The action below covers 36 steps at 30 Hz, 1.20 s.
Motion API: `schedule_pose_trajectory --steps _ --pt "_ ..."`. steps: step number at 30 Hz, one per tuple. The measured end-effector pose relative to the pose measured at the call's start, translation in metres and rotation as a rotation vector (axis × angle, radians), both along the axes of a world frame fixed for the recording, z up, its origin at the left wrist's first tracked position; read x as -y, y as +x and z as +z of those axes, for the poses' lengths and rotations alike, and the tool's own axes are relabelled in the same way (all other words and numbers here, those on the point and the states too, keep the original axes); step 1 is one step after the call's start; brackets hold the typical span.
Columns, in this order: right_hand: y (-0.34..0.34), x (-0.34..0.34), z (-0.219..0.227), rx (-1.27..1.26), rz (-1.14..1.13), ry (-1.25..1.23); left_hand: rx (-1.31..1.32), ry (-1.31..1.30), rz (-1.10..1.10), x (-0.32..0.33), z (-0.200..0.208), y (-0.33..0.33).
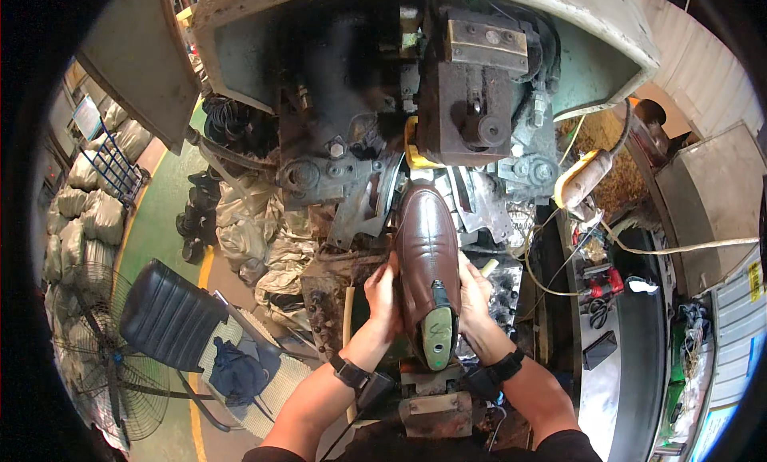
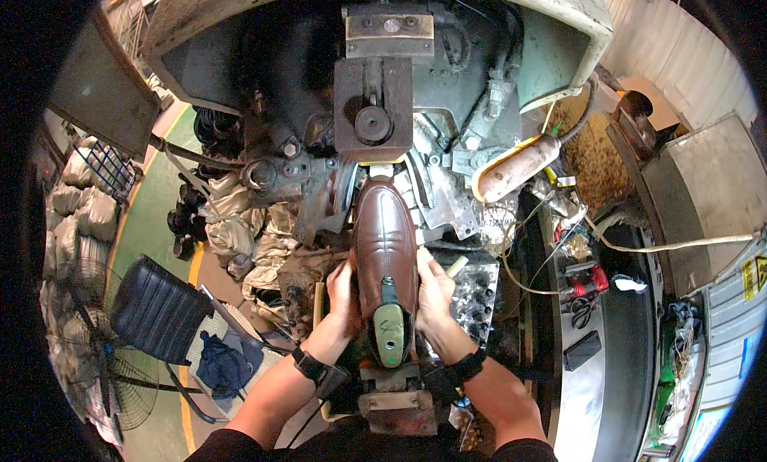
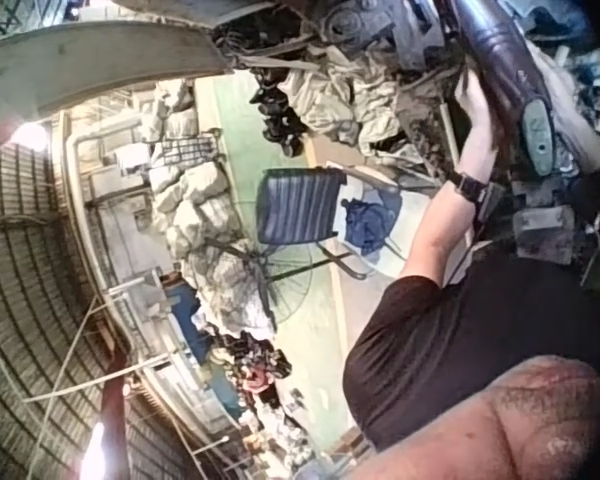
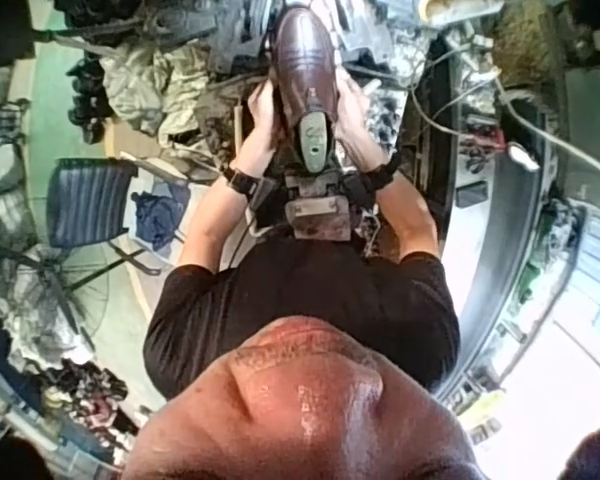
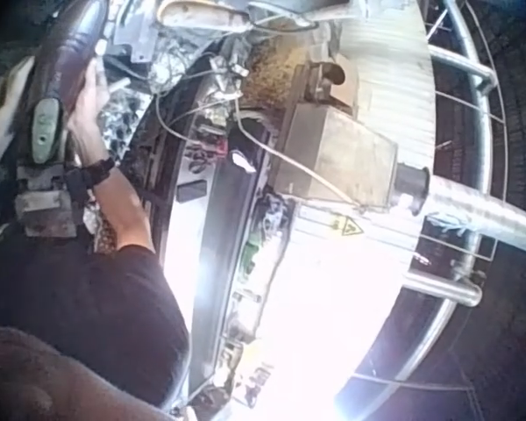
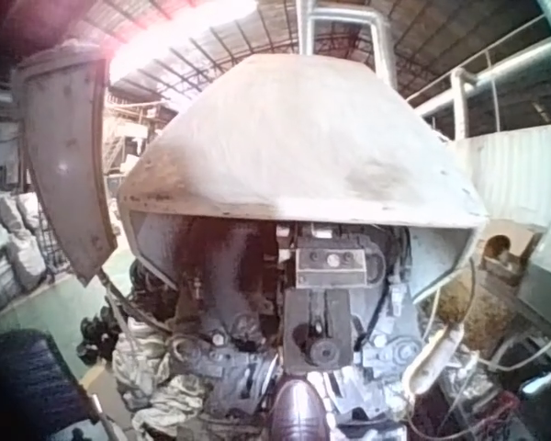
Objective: Operating a machine to shape and assemble leather shoes on an assembly line.
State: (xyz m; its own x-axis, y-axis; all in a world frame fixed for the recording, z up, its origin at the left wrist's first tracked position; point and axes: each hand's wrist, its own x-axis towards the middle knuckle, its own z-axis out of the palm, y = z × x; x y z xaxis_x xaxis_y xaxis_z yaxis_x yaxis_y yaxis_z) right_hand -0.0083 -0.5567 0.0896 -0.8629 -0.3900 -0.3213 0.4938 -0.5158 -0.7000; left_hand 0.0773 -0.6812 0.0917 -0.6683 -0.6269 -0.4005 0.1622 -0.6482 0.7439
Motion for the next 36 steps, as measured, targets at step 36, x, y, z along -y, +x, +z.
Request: schedule_pose_trajectory --steps 36 --pt "0.023 -0.127 0.035 -1.175 0.359 1.075 0.059 -1.201 -0.132 -0.069 0.042 0.053"
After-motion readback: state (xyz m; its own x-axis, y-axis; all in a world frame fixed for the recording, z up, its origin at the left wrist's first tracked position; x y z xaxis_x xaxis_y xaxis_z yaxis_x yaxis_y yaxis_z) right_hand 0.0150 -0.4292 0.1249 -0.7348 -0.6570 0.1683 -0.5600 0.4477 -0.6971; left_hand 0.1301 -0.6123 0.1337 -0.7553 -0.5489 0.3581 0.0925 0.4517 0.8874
